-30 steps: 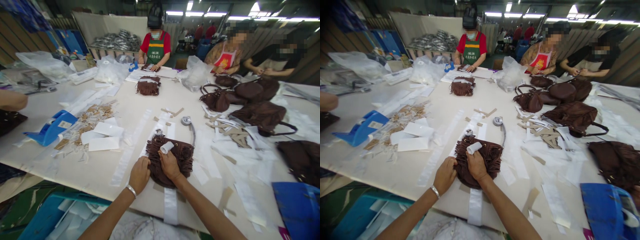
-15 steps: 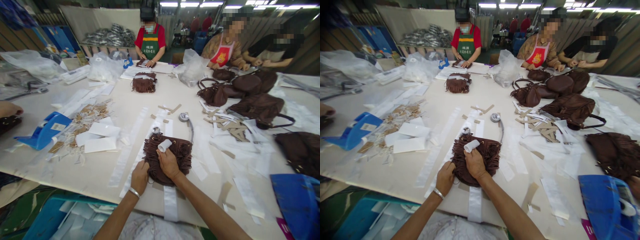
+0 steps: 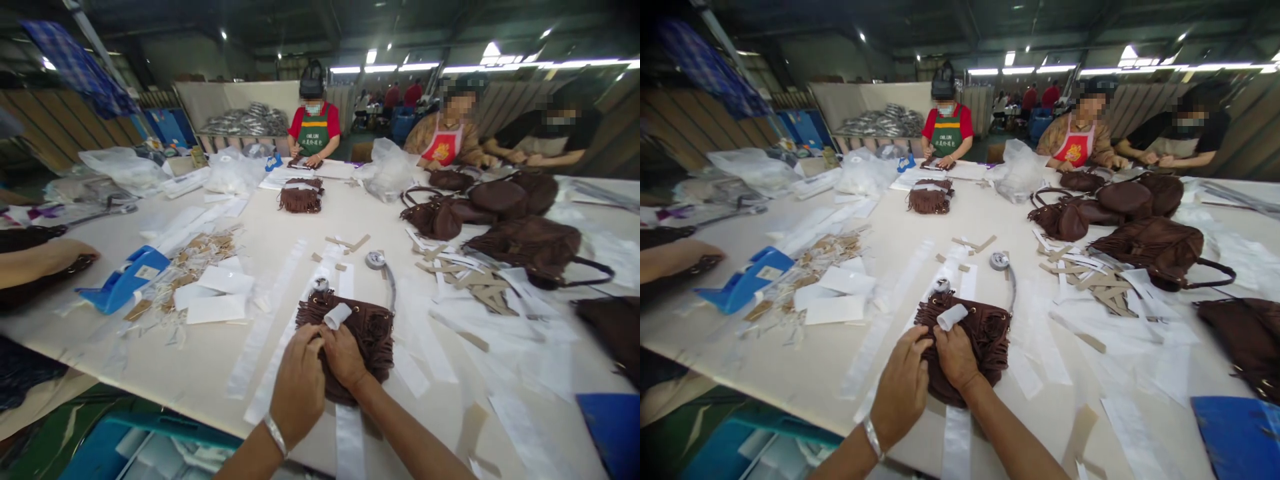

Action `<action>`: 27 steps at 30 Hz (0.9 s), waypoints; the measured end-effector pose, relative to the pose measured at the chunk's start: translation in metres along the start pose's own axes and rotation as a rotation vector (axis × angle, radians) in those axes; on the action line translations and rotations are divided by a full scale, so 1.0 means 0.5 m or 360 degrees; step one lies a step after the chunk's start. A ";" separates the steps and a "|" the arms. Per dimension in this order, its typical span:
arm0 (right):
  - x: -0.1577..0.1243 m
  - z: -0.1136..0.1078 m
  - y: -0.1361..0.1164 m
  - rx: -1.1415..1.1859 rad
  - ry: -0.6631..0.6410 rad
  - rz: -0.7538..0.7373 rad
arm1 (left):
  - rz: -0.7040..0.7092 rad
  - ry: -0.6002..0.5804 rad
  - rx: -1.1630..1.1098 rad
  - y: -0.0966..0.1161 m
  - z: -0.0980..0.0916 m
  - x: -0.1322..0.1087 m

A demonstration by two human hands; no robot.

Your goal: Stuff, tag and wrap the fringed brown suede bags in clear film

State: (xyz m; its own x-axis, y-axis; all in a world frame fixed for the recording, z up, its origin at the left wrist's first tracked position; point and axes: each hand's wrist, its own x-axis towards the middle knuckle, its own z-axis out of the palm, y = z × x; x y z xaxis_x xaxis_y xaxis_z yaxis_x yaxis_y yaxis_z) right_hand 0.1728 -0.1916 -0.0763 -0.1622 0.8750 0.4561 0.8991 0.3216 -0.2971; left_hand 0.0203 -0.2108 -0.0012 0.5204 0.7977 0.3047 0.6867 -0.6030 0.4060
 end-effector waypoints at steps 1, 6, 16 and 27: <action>0.000 0.002 0.001 0.0008 0.0009 -0.0017 | 0.0056 -0.0001 0.0001 0.014 0.017 0.001; -0.001 0.014 0.016 0.0108 0.0111 0.0072 | 0.0074 -0.0086 0.0130 -0.009 0.131 -0.024; 0.000 0.039 0.042 0.0289 0.0156 0.0289 | 0.0045 -0.0215 0.0306 -0.043 0.155 -0.044; -0.046 -0.076 -0.006 -0.0004 -0.0182 0.0047 | 0.0104 -0.0133 0.0307 -0.046 0.149 -0.046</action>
State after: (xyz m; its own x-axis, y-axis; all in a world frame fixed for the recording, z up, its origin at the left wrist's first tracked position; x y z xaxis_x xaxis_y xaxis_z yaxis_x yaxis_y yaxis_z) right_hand 0.1892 -0.2266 -0.0539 -0.1807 0.9197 0.3486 0.9051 0.2942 -0.3071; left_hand 0.0304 -0.2154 -0.0818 0.6020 0.7587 0.2490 0.7302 -0.6492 0.2128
